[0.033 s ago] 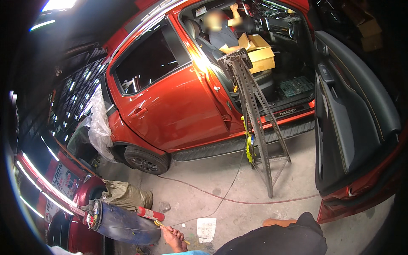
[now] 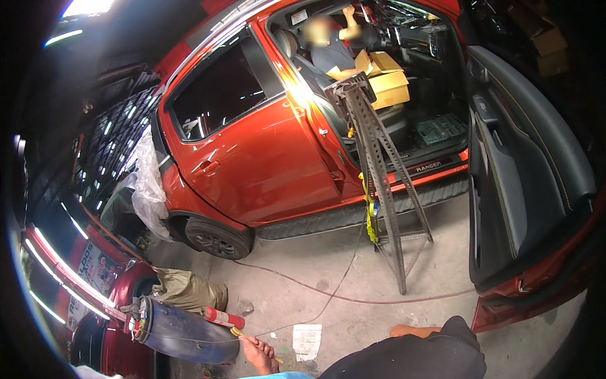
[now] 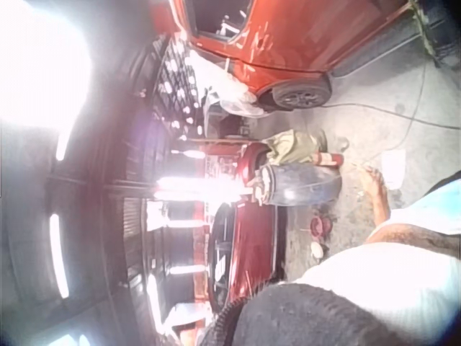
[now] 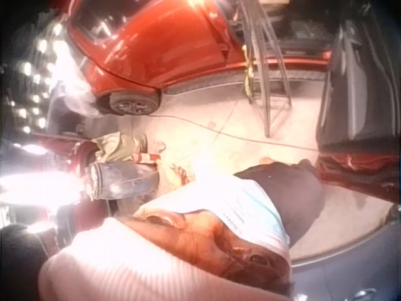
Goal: The person applies polishing compound to the side of a red car using a small brush and then buffs the surface with an electric buffer.
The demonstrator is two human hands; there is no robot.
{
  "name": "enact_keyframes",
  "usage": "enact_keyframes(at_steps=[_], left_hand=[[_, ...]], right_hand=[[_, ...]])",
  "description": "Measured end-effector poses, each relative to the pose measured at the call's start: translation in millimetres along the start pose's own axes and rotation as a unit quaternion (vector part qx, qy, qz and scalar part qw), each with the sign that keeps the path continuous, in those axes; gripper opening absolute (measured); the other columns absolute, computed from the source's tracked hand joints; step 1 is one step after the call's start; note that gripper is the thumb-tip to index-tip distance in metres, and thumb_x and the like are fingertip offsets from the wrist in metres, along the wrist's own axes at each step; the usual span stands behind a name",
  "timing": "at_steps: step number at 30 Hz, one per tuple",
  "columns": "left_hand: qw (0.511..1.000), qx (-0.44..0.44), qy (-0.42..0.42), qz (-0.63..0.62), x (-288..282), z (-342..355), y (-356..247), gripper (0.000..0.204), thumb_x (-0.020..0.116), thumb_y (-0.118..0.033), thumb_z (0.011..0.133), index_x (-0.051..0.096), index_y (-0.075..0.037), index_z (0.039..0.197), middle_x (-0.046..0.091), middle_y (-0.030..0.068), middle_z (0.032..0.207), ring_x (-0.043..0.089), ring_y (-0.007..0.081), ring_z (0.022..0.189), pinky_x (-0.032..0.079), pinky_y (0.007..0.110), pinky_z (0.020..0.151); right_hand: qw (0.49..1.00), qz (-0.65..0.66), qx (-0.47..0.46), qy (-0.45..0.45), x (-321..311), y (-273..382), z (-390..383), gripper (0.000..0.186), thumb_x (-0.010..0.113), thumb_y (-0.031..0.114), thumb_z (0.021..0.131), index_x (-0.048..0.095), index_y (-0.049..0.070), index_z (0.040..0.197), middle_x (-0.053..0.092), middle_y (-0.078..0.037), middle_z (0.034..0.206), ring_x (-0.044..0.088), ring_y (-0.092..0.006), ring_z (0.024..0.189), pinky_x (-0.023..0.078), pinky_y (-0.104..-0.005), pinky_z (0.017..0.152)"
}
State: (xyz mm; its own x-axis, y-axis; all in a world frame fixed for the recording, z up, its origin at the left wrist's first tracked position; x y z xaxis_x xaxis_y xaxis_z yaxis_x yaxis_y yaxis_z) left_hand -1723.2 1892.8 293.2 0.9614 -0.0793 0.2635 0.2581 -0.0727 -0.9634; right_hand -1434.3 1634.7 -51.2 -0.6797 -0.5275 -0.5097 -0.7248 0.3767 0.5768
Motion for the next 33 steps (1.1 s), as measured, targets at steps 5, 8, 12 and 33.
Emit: enact_keyframes(at_steps=[5, 8, 12, 33], left_hand=[[0.998, -0.009, -0.041, 0.039, -21, 6, 20, 0.054, 0.046, -0.065, 0.098, 0.041, -0.015, 0.079, 0.029, -0.0038, 0.051, 0.026, 0.0076, 0.036, 0.018, 0.025, 0.032], [1.000, -0.005, -0.004, 0.013, -32, 16, 43, 0.043, 0.049, -0.052, 0.103, 0.050, -0.012, 0.086, 0.037, -0.0023, 0.056, 0.031, 0.0080, 0.038, 0.022, 0.025, 0.033], [0.993, -0.007, 0.118, -0.010, -1, 4, 52, 0.020, 0.053, -0.021, 0.105, 0.058, -0.006, 0.117, 0.056, 0.0032, 0.080, 0.052, 0.0120, 0.059, 0.045, 0.028, 0.050], [0.950, 0.063, 0.201, 0.232, 51, -41, 54, 0.030, 0.053, -0.024, 0.105, 0.067, 0.001, 0.097, 0.072, 0.0142, 0.113, 0.067, 0.0196, 0.105, 0.052, 0.032, 0.092]], right_hand=[[0.998, -0.049, -0.026, -0.027, -37, 47, -17, 0.033, 0.060, 0.019, 0.080, 0.073, -0.001, 0.104, 0.069, -0.028, 0.104, 0.067, -0.0419, 0.104, 0.053, -0.0494, 0.086], [0.997, -0.004, -0.034, -0.066, -48, 57, -8, 0.036, 0.064, 0.031, 0.080, 0.073, 0.002, 0.100, 0.071, -0.023, 0.101, 0.068, -0.0404, 0.099, 0.053, -0.0481, 0.085], [0.977, 0.125, -0.051, -0.164, -99, 106, 9, 0.052, 0.064, 0.056, 0.082, 0.070, 0.006, 0.097, 0.071, -0.017, 0.095, 0.067, -0.0351, 0.091, 0.052, -0.0438, 0.083], [0.928, 0.287, -0.236, 0.006, -128, 272, -46, 0.051, 0.038, 0.057, 0.104, 0.062, 0.012, 0.098, 0.050, 0.000, 0.070, 0.046, -0.0136, 0.066, 0.041, -0.0313, 0.063]])
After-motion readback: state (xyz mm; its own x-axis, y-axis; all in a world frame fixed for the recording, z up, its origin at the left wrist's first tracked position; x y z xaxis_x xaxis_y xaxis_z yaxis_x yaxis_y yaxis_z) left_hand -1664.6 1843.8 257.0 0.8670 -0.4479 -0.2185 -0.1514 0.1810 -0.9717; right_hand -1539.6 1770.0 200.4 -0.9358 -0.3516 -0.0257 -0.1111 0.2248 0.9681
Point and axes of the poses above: each hand's wrist, its own z-axis towards the middle knuckle, its own x-axis out of the palm, y = z × x, the point moved 7 cm from there along z, towards the middle knuckle
